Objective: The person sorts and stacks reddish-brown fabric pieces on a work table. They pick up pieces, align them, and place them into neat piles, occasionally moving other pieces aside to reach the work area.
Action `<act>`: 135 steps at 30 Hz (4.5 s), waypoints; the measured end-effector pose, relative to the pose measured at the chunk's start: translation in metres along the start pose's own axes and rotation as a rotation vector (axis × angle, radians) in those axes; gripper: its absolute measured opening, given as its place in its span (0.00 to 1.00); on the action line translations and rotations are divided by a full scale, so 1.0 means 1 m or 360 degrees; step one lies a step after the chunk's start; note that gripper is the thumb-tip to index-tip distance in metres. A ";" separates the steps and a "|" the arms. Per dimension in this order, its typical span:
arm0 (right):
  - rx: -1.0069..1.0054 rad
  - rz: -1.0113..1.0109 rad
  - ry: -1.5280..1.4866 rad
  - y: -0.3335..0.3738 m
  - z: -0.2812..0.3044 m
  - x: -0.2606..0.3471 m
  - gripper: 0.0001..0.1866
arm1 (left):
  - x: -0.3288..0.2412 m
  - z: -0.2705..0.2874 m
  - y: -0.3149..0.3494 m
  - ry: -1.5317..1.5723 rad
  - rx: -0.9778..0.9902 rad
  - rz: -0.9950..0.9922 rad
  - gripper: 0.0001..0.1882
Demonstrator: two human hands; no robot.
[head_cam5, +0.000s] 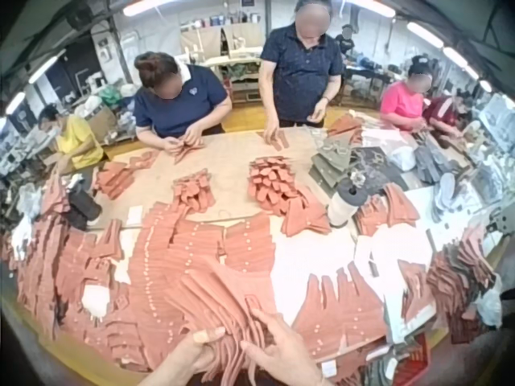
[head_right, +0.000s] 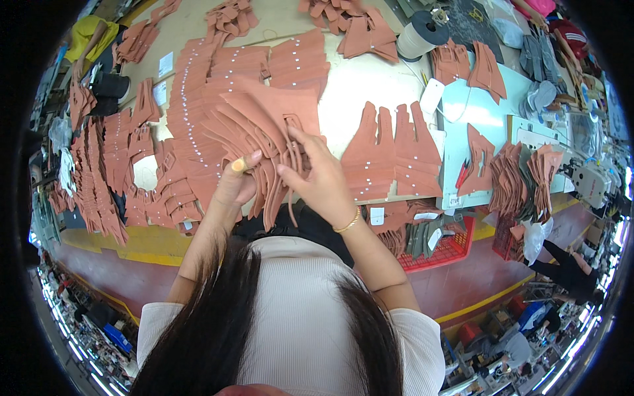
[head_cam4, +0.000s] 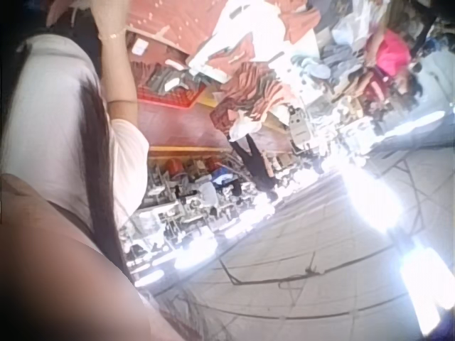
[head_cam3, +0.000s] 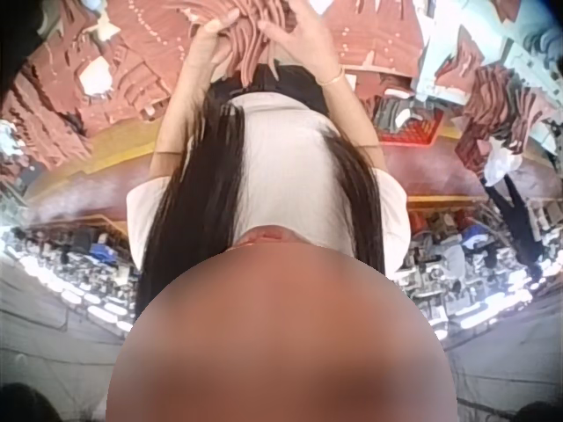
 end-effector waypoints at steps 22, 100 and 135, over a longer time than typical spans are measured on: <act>-0.0126 0.0215 -0.0271 0.002 0.016 0.008 0.30 | 0.003 0.010 -0.013 0.0201 0.0332 -0.0069 0.36; -0.0018 0.0088 -0.0413 -0.005 0.028 -0.007 0.35 | -0.009 -0.031 -0.020 0.0255 0.0500 0.0057 0.39; 0.0228 0.0526 0.0372 -0.018 -0.072 0.024 0.30 | -0.048 0.042 0.073 0.0499 0.0077 -0.0577 0.36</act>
Point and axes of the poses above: each hand's wrist, its own y-axis away from the middle knuckle, its own z-axis out of the back of the hand, x = y × z, the point moved 5 cm from there along -y, towards the middle knuckle, and after that the axes turned 4 degrees about -y, right-handed, at the moved point
